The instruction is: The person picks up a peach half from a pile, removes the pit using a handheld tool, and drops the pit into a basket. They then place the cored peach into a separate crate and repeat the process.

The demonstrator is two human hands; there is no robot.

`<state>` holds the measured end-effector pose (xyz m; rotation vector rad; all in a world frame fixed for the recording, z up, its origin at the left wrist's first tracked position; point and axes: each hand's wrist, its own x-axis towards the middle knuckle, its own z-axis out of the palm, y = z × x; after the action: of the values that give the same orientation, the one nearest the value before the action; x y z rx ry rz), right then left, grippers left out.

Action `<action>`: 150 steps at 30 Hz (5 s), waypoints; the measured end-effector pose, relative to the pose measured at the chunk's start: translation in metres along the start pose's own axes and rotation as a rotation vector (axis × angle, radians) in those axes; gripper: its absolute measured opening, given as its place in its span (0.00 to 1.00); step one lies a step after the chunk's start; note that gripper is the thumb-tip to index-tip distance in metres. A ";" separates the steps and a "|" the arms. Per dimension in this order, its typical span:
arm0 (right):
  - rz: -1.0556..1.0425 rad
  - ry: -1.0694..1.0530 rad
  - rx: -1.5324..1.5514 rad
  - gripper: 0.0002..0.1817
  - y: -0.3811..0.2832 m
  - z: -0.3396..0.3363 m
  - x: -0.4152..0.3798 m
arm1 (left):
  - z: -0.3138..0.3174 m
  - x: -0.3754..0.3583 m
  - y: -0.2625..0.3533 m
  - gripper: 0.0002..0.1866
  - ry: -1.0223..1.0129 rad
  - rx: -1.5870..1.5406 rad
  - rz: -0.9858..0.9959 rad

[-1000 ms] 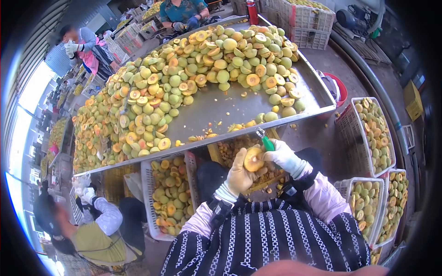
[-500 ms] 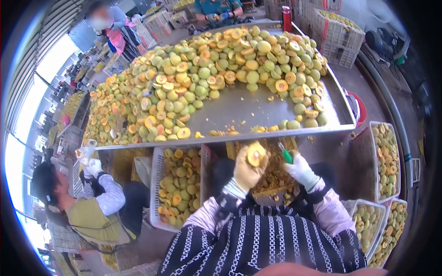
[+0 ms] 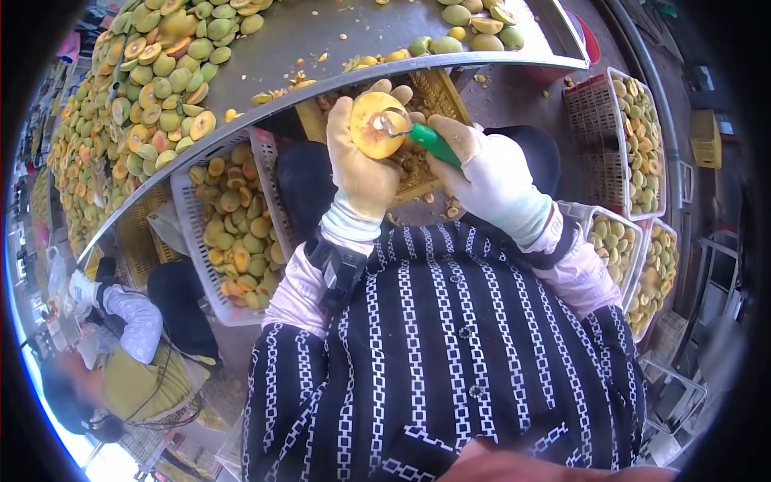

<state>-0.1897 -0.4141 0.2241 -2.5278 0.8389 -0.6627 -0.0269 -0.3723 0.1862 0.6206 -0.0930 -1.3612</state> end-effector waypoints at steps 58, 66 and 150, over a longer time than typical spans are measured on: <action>-0.047 0.160 0.474 0.30 0.041 0.029 0.042 | -0.002 0.004 0.012 0.25 -0.180 -0.213 -0.254; 0.390 0.043 0.733 0.27 0.020 0.023 0.013 | 0.003 0.006 0.007 0.26 -0.284 -0.446 -0.242; 0.767 -0.836 1.531 0.10 0.032 0.025 0.037 | -0.010 0.046 0.006 0.22 -0.007 0.267 -0.127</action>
<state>-0.1640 -0.4562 0.1994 -0.7901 0.5075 0.1129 -0.0067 -0.4108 0.1671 0.8572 -0.2473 -1.4862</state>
